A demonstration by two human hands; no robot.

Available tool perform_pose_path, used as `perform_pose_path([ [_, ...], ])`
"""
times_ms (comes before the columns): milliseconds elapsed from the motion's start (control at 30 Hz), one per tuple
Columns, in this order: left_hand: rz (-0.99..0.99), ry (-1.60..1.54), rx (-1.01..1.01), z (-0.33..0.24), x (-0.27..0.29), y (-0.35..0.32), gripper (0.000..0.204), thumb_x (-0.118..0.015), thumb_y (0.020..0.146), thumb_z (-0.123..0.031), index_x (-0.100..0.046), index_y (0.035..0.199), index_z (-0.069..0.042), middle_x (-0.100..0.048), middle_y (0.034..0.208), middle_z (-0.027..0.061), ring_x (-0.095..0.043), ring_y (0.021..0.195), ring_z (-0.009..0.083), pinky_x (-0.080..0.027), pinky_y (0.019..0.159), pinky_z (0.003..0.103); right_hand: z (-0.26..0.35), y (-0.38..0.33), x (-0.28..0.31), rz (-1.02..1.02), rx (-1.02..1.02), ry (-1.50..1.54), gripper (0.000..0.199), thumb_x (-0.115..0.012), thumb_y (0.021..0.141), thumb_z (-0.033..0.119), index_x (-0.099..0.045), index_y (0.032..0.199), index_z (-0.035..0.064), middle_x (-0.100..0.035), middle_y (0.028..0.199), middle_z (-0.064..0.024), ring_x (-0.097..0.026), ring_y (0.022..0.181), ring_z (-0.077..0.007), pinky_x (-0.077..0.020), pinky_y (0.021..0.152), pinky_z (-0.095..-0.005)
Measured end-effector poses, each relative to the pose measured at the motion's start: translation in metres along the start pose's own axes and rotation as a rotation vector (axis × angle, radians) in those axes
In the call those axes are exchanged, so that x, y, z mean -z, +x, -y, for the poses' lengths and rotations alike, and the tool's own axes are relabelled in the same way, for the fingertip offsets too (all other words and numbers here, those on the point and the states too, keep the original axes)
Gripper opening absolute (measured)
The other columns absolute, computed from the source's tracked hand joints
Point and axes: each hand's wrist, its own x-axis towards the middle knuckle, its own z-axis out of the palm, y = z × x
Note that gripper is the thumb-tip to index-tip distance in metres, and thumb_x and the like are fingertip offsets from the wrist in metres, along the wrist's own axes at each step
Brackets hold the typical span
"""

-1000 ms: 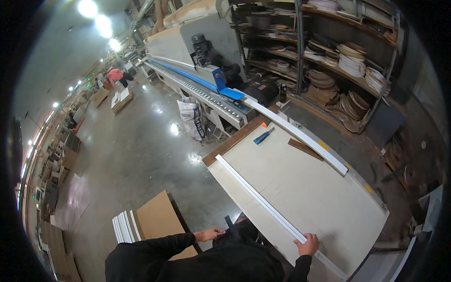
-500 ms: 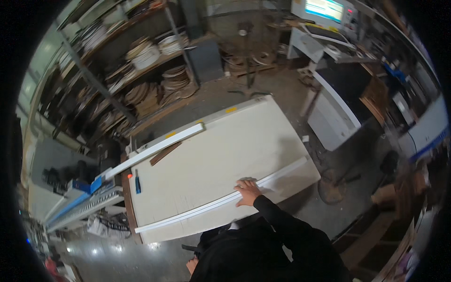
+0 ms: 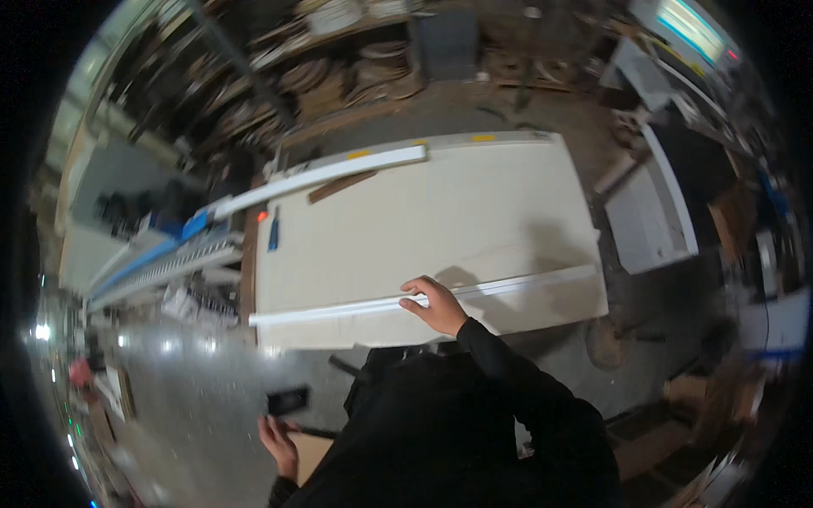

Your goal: Inspecting and moving white wood/bamboo furniture components on a workbench in a factory.

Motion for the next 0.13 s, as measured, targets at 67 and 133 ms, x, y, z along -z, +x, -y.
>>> perform_pose_path([
  [67, -0.238, -0.226, -0.174, -0.027, -0.008, 0.009, 0.037, -0.053, 0.114, -0.024, -0.052, 0.142, 0.000, -0.066, 0.096, 0.0077, -0.069, 0.082, 0.0177, -0.059, 0.074, 0.034, 0.015, 0.022, -0.038, 0.200, 0.001, 0.123, 0.039, -0.074, 0.101, 0.034, -0.065, 0.127, 0.0066, -0.070, 0.117, -0.0111, -0.070, 0.109, -0.0269, -0.0511, 0.102, -0.0380],
  [133, -0.362, -0.240, -0.378, -0.030, -0.012, 0.034, 0.043, -0.053, 0.113, -0.021, -0.048, 0.152, -0.004, -0.065, 0.133, 0.0172, -0.068, 0.120, 0.0242, -0.056, 0.103, 0.038, 0.024, 0.033, -0.088, 0.419, -0.081, 0.485, 0.042, -0.071, 0.104, 0.037, -0.064, 0.133, 0.0077, -0.069, 0.132, -0.0103, -0.068, 0.117, -0.0272, -0.0503, 0.106, -0.0387],
])
